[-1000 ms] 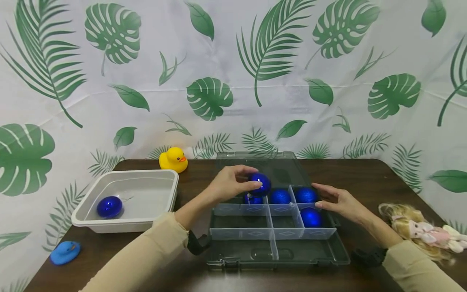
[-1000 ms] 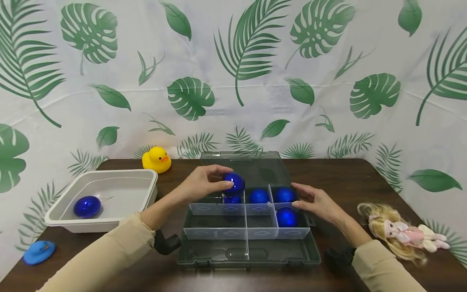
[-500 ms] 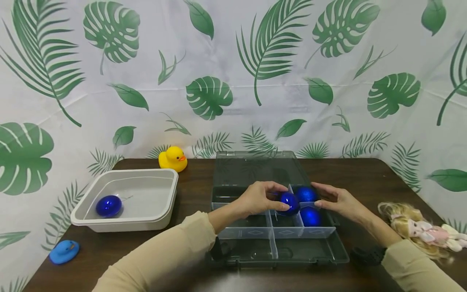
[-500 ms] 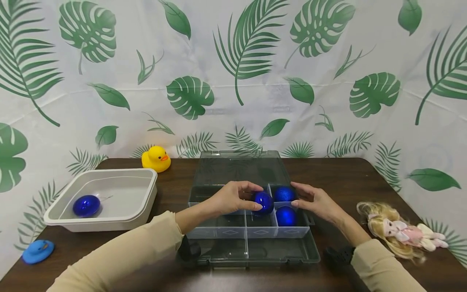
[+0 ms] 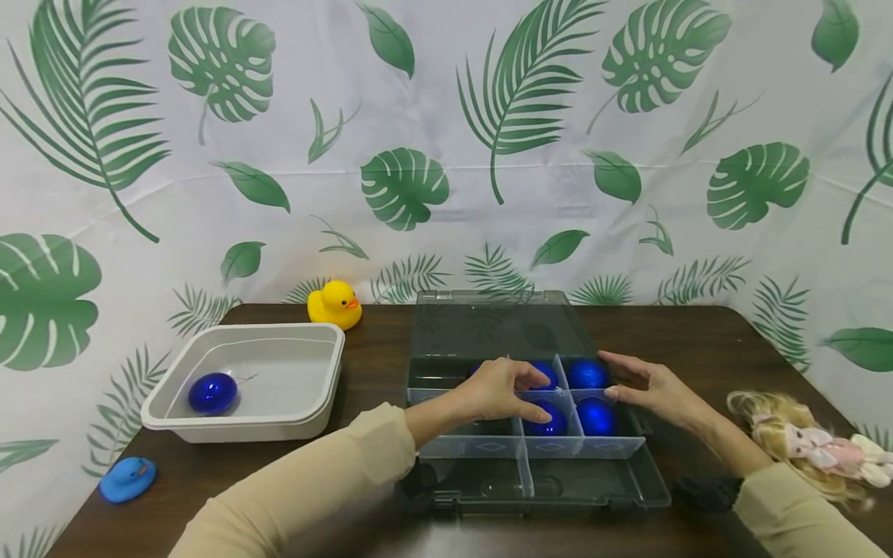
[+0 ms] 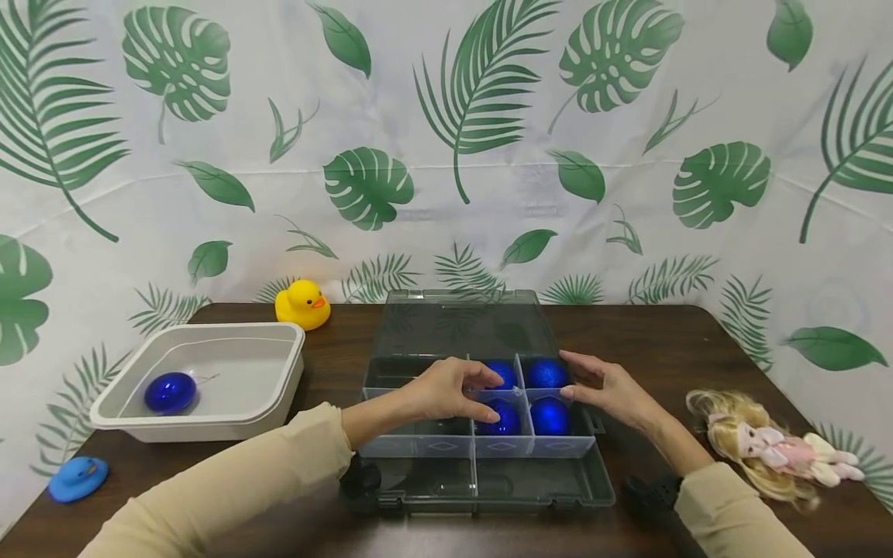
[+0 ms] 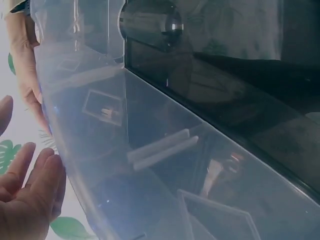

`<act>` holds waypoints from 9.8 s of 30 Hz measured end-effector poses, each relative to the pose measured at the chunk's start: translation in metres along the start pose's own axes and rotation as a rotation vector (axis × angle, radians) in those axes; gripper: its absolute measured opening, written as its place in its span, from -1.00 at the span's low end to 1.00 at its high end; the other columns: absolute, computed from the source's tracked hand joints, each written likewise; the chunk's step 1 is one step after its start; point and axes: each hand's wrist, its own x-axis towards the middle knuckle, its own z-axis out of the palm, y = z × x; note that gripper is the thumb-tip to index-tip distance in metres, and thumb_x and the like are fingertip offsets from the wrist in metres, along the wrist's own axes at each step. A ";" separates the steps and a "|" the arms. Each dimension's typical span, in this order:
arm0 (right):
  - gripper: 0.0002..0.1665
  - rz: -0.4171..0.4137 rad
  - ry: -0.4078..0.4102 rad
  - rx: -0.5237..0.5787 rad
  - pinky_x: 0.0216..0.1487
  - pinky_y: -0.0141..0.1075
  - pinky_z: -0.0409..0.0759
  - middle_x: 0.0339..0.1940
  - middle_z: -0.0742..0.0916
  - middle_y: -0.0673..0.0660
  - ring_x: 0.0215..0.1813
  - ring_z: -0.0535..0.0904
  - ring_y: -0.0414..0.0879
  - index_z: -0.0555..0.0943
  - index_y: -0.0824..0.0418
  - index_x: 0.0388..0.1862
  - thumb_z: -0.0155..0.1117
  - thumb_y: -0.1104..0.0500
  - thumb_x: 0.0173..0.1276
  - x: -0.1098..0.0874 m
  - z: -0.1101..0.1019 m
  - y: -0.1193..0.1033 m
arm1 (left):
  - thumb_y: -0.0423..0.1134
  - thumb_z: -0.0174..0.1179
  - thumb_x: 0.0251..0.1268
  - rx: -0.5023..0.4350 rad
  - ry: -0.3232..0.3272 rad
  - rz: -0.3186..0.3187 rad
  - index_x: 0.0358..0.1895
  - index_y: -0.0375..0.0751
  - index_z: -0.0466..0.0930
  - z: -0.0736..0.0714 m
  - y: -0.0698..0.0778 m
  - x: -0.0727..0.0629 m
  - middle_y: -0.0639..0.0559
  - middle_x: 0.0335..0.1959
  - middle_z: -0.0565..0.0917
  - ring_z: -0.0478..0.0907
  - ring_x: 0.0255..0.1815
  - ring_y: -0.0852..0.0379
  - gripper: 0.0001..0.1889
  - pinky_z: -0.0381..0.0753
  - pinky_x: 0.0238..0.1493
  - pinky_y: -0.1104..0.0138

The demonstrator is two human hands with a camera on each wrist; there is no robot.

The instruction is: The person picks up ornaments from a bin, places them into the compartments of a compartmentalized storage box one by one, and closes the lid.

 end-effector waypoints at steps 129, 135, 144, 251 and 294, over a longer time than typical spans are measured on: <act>-0.28 0.000 -0.028 0.019 0.08 0.12 0.48 0.35 0.35 0.46 0.28 0.30 0.45 0.23 0.34 0.40 0.22 0.17 0.33 0.002 -0.003 0.002 | -0.27 0.25 0.23 -0.207 0.260 0.047 0.11 -0.28 0.55 -0.081 -0.084 -0.064 -0.21 0.05 0.62 0.60 -0.04 -0.02 -0.62 0.62 -0.05 0.31; -0.36 0.019 -0.067 0.033 0.08 0.13 0.49 0.34 0.40 0.42 0.30 0.30 0.41 0.28 0.33 0.37 0.15 0.13 0.38 0.010 -0.018 -0.001 | -0.28 0.14 0.33 -0.427 0.393 -0.158 0.26 -0.26 0.40 -0.103 -0.080 -0.044 -0.21 0.21 0.50 0.49 0.18 -0.10 -0.56 0.50 0.13 0.15; -0.34 0.141 -0.038 0.042 0.08 -0.06 0.51 0.28 0.41 0.51 0.22 0.43 0.35 0.24 0.48 0.34 0.04 0.04 0.46 0.046 -0.057 -0.011 | -0.21 0.07 0.39 -0.486 0.428 -0.321 0.34 -0.22 0.30 -0.124 -0.080 -0.019 -0.17 0.33 0.38 0.38 0.29 -0.11 -0.51 0.41 0.24 0.15; -0.42 -0.014 0.237 -0.154 -0.17 -0.63 0.40 0.30 0.41 0.44 0.13 0.51 0.24 0.23 0.41 0.38 -0.03 0.13 0.50 -0.010 0.010 -0.020 | 0.01 0.29 0.15 -0.038 0.476 -0.225 0.42 -0.44 0.01 -0.032 -0.087 -0.059 -0.30 0.39 0.22 0.28 0.36 -0.15 -0.07 0.30 0.29 0.02; -0.36 0.390 -0.033 1.136 0.33 -0.14 0.33 0.36 0.25 0.55 0.36 0.32 0.20 0.02 0.64 0.35 -0.09 0.25 0.51 0.007 0.192 -0.156 | 0.00 0.29 0.16 -0.031 0.528 -0.187 0.40 -0.48 0.05 -0.030 -0.086 -0.062 -0.34 0.38 0.23 0.27 0.35 -0.19 -0.09 0.26 0.32 0.00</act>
